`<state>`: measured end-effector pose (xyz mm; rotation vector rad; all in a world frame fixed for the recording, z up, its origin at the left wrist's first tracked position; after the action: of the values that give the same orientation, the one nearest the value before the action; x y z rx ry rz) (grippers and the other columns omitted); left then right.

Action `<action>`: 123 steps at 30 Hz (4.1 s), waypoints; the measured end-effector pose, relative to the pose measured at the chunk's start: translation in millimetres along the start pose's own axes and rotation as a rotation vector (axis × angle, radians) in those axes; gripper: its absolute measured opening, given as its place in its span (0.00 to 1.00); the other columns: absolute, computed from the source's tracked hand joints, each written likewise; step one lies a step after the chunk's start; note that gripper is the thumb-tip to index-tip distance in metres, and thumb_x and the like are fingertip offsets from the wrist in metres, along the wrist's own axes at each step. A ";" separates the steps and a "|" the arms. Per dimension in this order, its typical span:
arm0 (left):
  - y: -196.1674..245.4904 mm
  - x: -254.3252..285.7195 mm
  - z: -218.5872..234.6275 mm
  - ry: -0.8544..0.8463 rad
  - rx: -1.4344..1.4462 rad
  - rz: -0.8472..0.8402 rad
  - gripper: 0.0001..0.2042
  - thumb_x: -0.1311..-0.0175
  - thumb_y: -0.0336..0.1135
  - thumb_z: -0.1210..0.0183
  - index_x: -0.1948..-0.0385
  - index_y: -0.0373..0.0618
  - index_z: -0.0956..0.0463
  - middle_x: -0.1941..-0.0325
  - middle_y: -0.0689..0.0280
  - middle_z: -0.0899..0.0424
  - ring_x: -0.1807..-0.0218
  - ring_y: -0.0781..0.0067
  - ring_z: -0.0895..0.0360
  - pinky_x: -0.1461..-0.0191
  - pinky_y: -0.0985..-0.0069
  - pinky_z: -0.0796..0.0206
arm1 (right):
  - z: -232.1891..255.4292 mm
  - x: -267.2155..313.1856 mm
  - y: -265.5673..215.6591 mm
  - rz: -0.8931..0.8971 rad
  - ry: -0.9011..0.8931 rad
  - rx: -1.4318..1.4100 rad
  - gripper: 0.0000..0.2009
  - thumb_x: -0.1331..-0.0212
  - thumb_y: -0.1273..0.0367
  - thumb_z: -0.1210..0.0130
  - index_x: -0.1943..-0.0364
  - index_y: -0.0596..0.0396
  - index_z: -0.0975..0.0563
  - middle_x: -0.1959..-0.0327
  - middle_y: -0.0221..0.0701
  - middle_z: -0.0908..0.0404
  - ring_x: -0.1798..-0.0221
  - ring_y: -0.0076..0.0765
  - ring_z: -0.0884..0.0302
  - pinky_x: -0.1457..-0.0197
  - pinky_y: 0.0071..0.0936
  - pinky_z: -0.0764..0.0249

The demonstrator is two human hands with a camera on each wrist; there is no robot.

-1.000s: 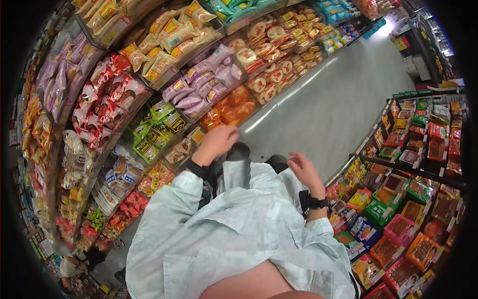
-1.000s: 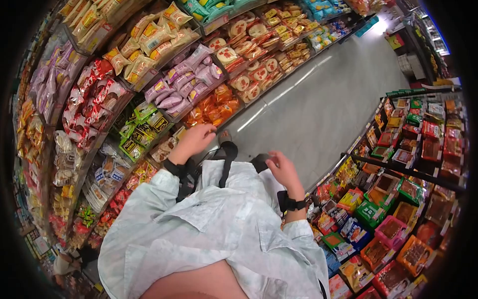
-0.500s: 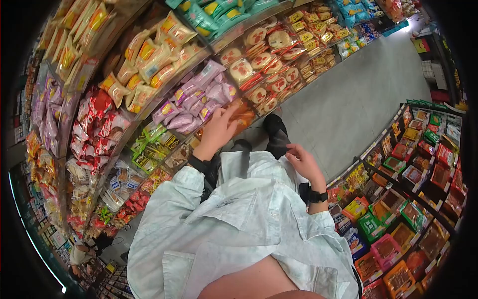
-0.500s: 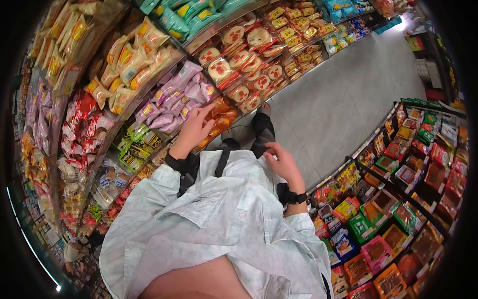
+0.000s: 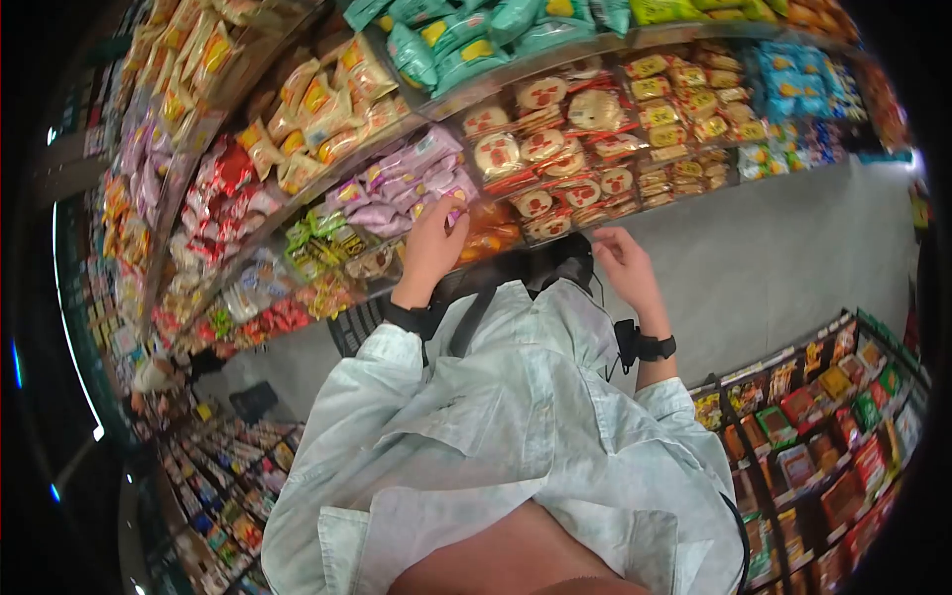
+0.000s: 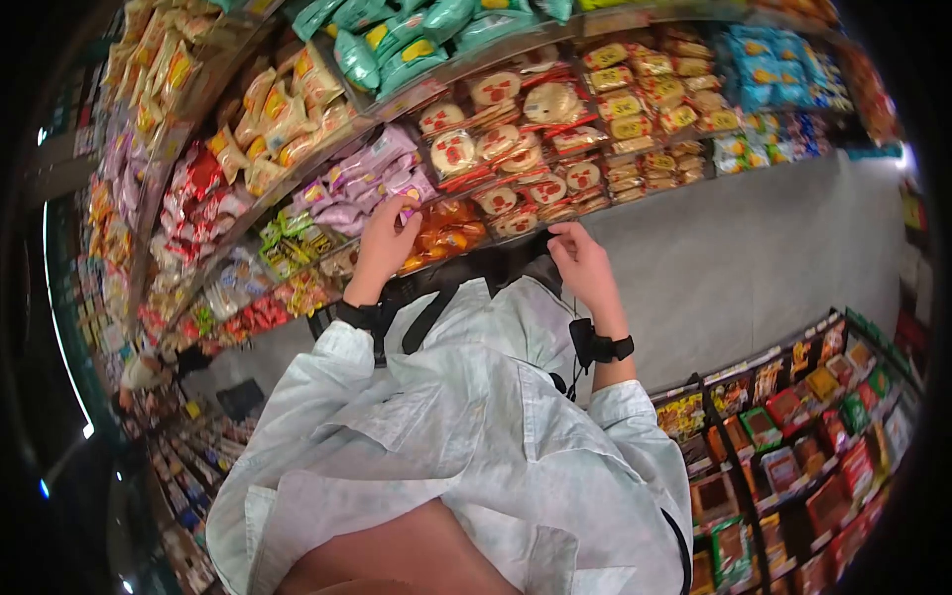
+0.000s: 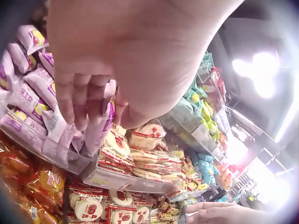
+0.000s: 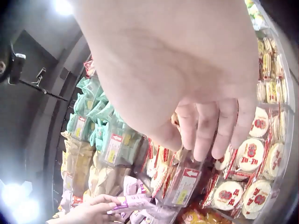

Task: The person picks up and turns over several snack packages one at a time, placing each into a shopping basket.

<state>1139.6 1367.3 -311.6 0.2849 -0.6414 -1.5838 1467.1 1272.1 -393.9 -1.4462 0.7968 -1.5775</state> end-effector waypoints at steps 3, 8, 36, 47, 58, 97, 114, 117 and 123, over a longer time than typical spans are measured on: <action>10.8 25.1 19.4 0.087 0.072 0.061 0.09 0.28 0.35 0.35 0.52 0.44 0.18 0.56 0.55 0.14 0.58 0.55 0.17 0.52 0.64 0.26 | -15.5 -16.0 -0.7 0.024 -0.067 -0.074 0.10 0.25 0.73 0.40 0.44 0.59 0.19 0.52 0.29 0.13 0.48 0.24 0.15 0.42 0.25 0.20; 33.1 68.3 12.3 0.102 0.194 0.001 0.10 0.30 0.36 0.33 0.53 0.43 0.18 0.55 0.56 0.13 0.54 0.52 0.16 0.50 0.62 0.24 | -53.5 -17.7 -42.0 0.142 -0.314 0.025 0.20 0.30 0.72 0.34 0.37 0.55 0.23 0.48 0.33 0.12 0.46 0.30 0.12 0.40 0.30 0.18; -162.3 540.9 2.7 0.687 0.753 0.548 0.17 0.25 0.44 0.34 0.48 0.41 0.22 0.67 0.54 0.13 0.65 0.59 0.13 0.60 0.64 0.24 | -446.2 246.2 -49.7 0.448 -1.102 0.819 0.30 0.21 0.47 0.45 0.69 0.66 0.18 0.80 0.41 0.25 0.74 0.36 0.32 0.64 0.40 0.28; -248.8 596.0 39.5 0.853 0.535 0.819 0.21 0.28 0.45 0.34 0.41 0.43 0.22 0.59 0.54 0.12 0.58 0.54 0.13 0.53 0.63 0.22 | -605.6 248.6 -27.7 0.536 -1.434 0.815 0.26 0.30 0.46 0.36 0.58 0.59 0.14 0.67 0.39 0.18 0.64 0.38 0.20 0.59 0.38 0.27; -365.3 570.6 156.3 0.887 0.365 0.811 0.25 0.31 0.33 0.33 0.33 0.43 0.24 0.45 0.53 0.14 0.50 0.51 0.14 0.45 0.61 0.22 | -743.8 219.5 -71.3 0.524 -1.481 0.663 0.36 0.45 0.60 0.23 0.30 0.49 0.25 0.38 0.41 0.21 0.40 0.44 0.20 0.37 0.37 0.20; -376.3 568.7 33.7 -0.379 0.073 0.025 0.19 0.29 0.47 0.39 0.44 0.45 0.23 0.44 0.50 0.14 0.41 0.42 0.17 0.37 0.50 0.25 | -513.2 371.7 38.3 0.075 -0.612 0.704 0.20 0.28 0.60 0.36 0.39 0.55 0.20 0.48 0.40 0.11 0.44 0.41 0.12 0.39 0.36 0.19; -142.2 430.3 -77.9 -0.454 -0.003 -0.109 0.23 0.27 0.49 0.39 0.37 0.46 0.22 0.43 0.49 0.13 0.40 0.42 0.17 0.37 0.52 0.24 | -251.1 351.6 101.6 0.102 -0.228 0.224 0.18 0.31 0.63 0.35 0.42 0.58 0.19 0.51 0.43 0.09 0.49 0.45 0.09 0.42 0.39 0.17; -105.4 408.6 -92.2 -0.514 0.017 -0.191 0.24 0.27 0.48 0.39 0.36 0.46 0.23 0.43 0.49 0.14 0.41 0.42 0.17 0.38 0.53 0.24 | -212.6 353.5 115.1 0.093 -0.179 0.203 0.19 0.32 0.63 0.35 0.42 0.57 0.18 0.51 0.43 0.09 0.48 0.45 0.10 0.41 0.39 0.17; -88.1 355.2 -91.4 -0.534 -0.007 -0.204 0.22 0.28 0.47 0.37 0.39 0.45 0.22 0.48 0.52 0.13 0.45 0.46 0.15 0.41 0.56 0.23 | -172.0 349.5 134.2 -0.056 -0.100 0.208 0.20 0.32 0.62 0.34 0.41 0.57 0.18 0.50 0.42 0.09 0.46 0.46 0.10 0.41 0.39 0.17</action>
<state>1069.6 1000.8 -366.7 -0.0909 -1.0415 -1.8742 1321.6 887.1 -374.4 -1.3938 0.5222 -1.5663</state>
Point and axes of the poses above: each hand's wrist, its own x-axis away from the middle knuckle, its own z-axis out of the back of the hand, y = z × x, the point moved 6 cm from there along -x, towards the middle knuckle
